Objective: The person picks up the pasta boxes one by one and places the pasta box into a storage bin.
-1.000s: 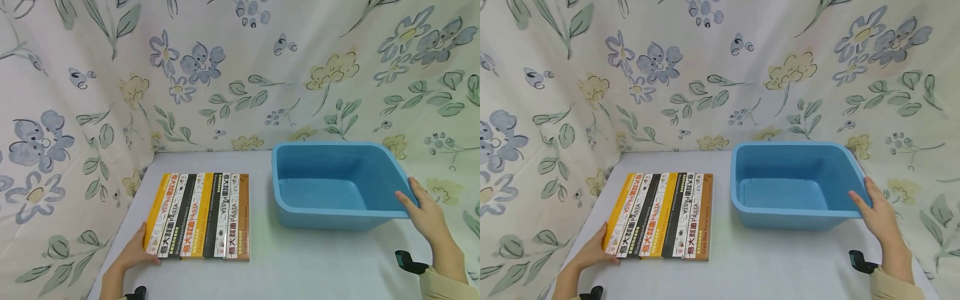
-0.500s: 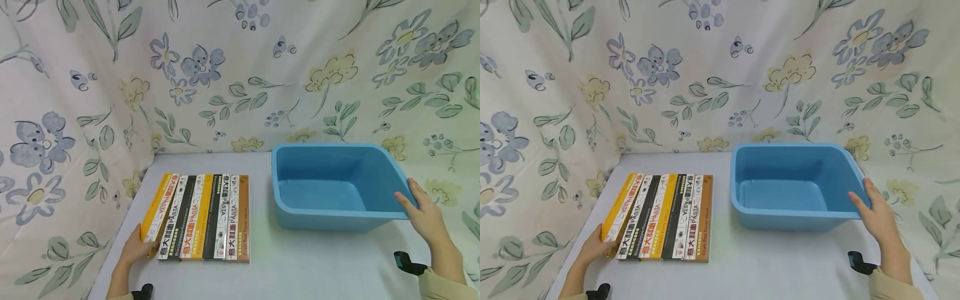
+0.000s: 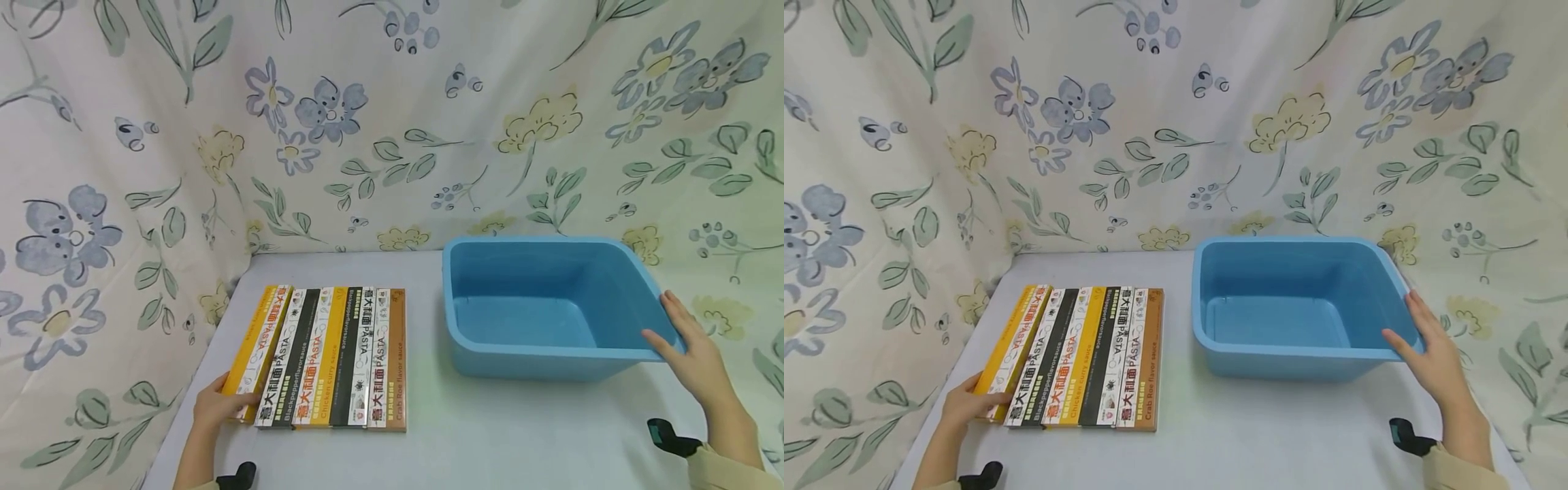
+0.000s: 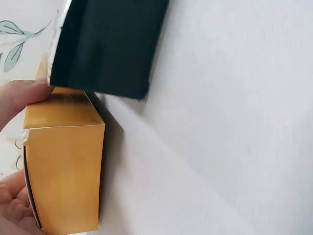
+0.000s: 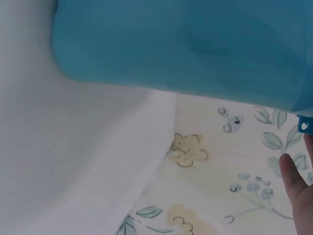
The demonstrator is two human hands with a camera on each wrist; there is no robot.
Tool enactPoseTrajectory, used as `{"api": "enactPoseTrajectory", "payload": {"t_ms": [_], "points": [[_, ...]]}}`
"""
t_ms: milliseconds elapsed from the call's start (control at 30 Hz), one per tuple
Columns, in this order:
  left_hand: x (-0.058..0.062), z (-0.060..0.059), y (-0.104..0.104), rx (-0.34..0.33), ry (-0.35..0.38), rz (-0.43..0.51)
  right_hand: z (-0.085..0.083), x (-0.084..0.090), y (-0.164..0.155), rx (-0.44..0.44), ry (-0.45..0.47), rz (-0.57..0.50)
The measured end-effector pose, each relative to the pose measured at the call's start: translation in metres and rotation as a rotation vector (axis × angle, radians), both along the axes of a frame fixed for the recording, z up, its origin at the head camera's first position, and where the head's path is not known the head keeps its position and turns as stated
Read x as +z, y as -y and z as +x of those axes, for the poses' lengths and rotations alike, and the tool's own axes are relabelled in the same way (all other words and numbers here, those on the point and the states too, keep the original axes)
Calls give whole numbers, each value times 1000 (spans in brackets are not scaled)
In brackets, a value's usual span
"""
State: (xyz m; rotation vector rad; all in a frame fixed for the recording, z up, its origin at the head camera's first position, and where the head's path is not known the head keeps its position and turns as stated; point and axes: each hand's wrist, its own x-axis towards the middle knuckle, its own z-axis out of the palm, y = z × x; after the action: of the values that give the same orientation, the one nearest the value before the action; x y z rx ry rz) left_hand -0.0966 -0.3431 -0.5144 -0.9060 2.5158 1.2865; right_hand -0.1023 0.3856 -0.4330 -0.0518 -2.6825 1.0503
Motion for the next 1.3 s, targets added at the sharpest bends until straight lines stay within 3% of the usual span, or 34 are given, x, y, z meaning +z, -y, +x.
{"api": "enactPoseTrajectory", "payload": {"t_ms": [167,533,1067,1300], "points": [[4,1,-4,96,-33,115,1,0,0,2,-11,30],[21,-2,-15,112,-136,174,2,1,-1,5,-20,34],[69,-10,-61,-62,-187,205,0,-1,0,-11,-31,20],[92,-11,-84,-163,-249,230,-1,-2,1,-21,-28,11]]}}
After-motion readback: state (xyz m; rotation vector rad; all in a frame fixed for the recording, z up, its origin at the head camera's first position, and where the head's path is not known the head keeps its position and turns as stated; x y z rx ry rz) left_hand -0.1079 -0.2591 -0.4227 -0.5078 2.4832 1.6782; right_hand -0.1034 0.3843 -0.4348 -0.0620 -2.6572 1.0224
